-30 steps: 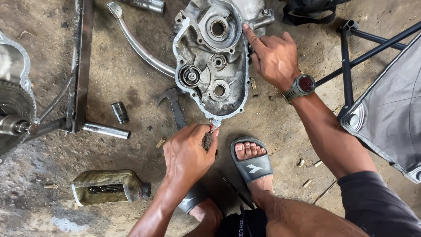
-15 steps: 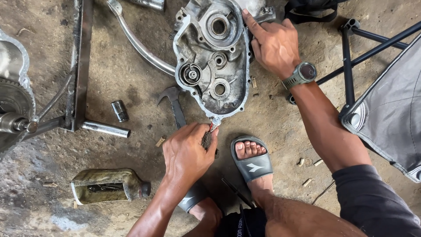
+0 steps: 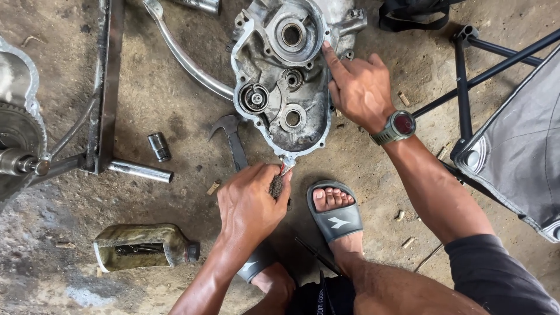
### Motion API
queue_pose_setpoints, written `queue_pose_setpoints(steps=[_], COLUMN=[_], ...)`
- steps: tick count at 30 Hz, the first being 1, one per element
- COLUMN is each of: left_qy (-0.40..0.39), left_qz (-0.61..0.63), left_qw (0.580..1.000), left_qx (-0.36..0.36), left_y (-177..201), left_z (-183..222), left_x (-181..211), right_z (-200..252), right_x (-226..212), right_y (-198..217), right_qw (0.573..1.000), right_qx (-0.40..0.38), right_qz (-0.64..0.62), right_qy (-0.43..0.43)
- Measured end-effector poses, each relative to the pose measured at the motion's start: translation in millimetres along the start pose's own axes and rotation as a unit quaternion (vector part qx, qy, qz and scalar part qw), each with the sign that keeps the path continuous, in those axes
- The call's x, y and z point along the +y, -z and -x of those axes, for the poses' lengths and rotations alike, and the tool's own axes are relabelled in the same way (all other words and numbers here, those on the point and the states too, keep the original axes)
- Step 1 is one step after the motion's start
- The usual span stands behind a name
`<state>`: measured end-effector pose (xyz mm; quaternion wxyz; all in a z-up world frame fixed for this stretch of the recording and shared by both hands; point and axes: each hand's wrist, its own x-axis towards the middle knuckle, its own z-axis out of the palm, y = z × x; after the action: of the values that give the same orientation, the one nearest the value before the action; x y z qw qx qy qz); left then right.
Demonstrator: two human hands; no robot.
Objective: Applying sealant to the mating surface of a motorcycle engine casing and using a hammer and punch for assembly.
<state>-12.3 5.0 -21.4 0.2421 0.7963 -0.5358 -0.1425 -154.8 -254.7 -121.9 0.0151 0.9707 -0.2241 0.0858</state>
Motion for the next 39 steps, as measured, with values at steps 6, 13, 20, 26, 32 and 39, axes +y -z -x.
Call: queue_pose_setpoints(steps=[6,13,20,26,32,39], left_qy=[-0.001,0.001,0.001,0.000,-0.014,-0.011], left_qz=[0.008,-0.001,0.005,0.003,0.005,0.004], left_qw=[1.000,1.000,1.000,1.000,1.000,1.000], left_qx=[0.015,0.011,0.014,0.012,0.016,0.020], left_y=[3,3,5,5,5,6], left_z=[0,1,3,1,2,1], left_x=[1,1,1,2,3,4], right_z=[3,-4,-9,-15,-23,-41], right_x=[-5,23,25,29,35,36], right_y=[-2,-16,-8,-1,-5,-8], right_qw=[0.995,0.999,1.000,0.999,1.000,0.997], right_qx=[0.076,0.030,0.004,0.024,0.028,0.066], right_qz=[-0.062,0.000,0.000,-0.035,-0.005,-0.037], right_qy=[0.005,-0.028,-0.030,-0.017,0.003,0.005])
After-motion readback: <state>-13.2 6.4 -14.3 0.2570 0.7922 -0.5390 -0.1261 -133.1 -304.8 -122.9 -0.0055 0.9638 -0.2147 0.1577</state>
